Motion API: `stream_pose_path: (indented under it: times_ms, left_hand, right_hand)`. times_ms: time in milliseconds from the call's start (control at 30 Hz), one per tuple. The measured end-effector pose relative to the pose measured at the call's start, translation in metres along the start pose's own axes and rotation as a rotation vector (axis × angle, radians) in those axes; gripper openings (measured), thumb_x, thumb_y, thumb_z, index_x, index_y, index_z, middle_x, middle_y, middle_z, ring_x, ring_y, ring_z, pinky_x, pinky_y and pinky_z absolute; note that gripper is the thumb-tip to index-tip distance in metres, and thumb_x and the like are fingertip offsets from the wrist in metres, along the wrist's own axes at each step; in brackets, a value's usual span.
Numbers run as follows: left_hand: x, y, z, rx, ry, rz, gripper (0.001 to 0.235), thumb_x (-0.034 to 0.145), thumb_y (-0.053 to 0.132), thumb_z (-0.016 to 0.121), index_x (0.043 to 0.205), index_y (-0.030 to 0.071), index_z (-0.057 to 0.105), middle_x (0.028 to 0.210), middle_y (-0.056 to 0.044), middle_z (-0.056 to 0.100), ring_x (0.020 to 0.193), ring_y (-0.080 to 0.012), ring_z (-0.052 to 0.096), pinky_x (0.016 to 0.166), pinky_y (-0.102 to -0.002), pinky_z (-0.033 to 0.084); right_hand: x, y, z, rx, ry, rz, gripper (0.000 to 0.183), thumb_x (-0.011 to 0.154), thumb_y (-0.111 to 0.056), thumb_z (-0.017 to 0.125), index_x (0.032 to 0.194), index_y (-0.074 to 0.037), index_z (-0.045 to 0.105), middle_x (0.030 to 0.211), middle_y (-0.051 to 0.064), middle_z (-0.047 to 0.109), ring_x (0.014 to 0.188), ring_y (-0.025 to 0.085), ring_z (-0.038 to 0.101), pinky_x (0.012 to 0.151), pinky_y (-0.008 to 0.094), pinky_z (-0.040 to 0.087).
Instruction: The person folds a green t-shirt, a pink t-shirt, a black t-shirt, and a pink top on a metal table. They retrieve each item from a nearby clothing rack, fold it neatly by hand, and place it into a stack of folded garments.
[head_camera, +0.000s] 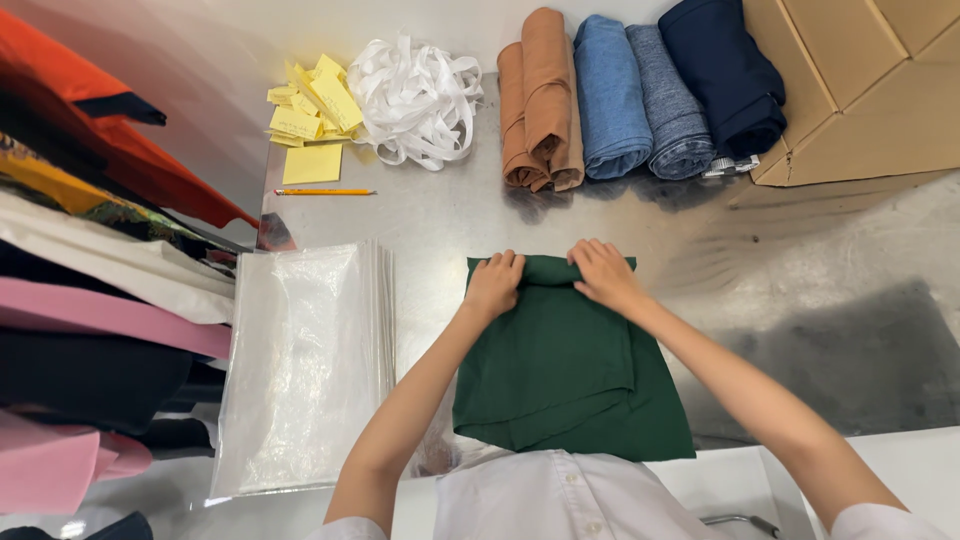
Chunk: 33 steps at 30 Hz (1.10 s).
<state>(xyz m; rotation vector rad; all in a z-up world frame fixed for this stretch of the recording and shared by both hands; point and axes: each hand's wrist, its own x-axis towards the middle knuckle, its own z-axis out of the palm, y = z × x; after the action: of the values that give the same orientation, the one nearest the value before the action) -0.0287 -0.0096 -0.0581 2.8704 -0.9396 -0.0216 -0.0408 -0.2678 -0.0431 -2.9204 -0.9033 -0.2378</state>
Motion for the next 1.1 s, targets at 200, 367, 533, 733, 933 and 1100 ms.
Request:
stream_pose_path:
  times_ms: [200, 367, 533, 733, 933, 1100]
  left_hand:
    - [-0.007, 0.028, -0.073, -0.16, -0.118, -0.064, 0.067, 0.08, 0.04, 0.082, 0.134, 0.014, 0.053, 0.122, -0.008, 0.051, 0.116, -0.0339, 0.063, 0.092, -0.05, 0.056]
    - [0.005, 0.033, -0.012, -0.093, -0.092, 0.014, 0.052, 0.082, 0.019, 0.083, 0.126, 0.007, 0.058, 0.117, -0.011, 0.055, 0.102, -0.0335, 0.07, 0.082, -0.045, 0.061]
    - [-0.012, 0.055, 0.033, 0.08, 0.141, 0.037, 0.034, 0.081, 0.006, 0.076, 0.109, 0.005, 0.056, 0.112, -0.01, 0.057, 0.083, -0.0277, 0.073, 0.064, -0.039, 0.061]
    - [-0.067, 0.065, 0.037, 0.234, 0.535, 0.031, 0.019, 0.095, 0.014, 0.059, 0.111, 0.009, 0.053, 0.11, -0.01, 0.051, 0.095, -0.0239, 0.059, 0.075, -0.034, 0.045]
    - [-0.097, 0.044, 0.054, 0.219, 0.735, -0.041, 0.038, 0.1, 0.028, 0.06, 0.136, 0.018, 0.055, 0.138, -0.012, 0.053, 0.128, -0.027, 0.051, 0.103, -0.042, 0.036]
    - [-0.099, 0.041, 0.029, 0.238, 0.642, -0.009, 0.072, 0.091, 0.067, 0.046, 0.148, 0.024, 0.048, 0.146, -0.009, 0.052, 0.136, -0.0216, 0.049, 0.112, -0.046, 0.031]
  right_hand:
    - [-0.033, -0.01, 0.048, -0.2, 0.22, -0.119, 0.049, 0.057, -0.016, 0.087, 0.088, -0.014, 0.049, 0.099, 0.004, 0.045, 0.094, 0.026, 0.048, 0.079, 0.038, 0.041]
    - [-0.042, -0.03, -0.033, 0.268, -0.082, 0.12, 0.043, 0.072, -0.028, 0.082, 0.103, -0.015, 0.054, 0.125, 0.008, 0.048, 0.119, 0.033, 0.049, 0.097, 0.046, 0.038]
    - [-0.037, -0.036, -0.087, 0.57, -0.214, 0.234, 0.032, 0.087, -0.022, 0.074, 0.109, -0.013, 0.053, 0.13, 0.019, 0.059, 0.123, 0.045, 0.057, 0.1, 0.057, 0.042]
    - [-0.03, -0.039, -0.097, 0.427, -0.355, 0.193, 0.051, 0.08, -0.013, 0.078, 0.122, -0.008, 0.049, 0.124, 0.024, 0.067, 0.119, 0.045, 0.063, 0.096, 0.056, 0.048]
    - [-0.05, -0.024, -0.029, 0.098, -0.107, -0.016, 0.042, 0.078, -0.017, 0.078, 0.111, -0.012, 0.053, 0.106, 0.009, 0.062, 0.106, 0.031, 0.062, 0.09, 0.044, 0.049]
    - [-0.073, -0.028, 0.001, -0.235, 0.179, -0.144, 0.042, 0.071, -0.022, 0.084, 0.095, -0.017, 0.05, 0.109, 0.003, 0.047, 0.102, 0.025, 0.052, 0.085, 0.037, 0.046]
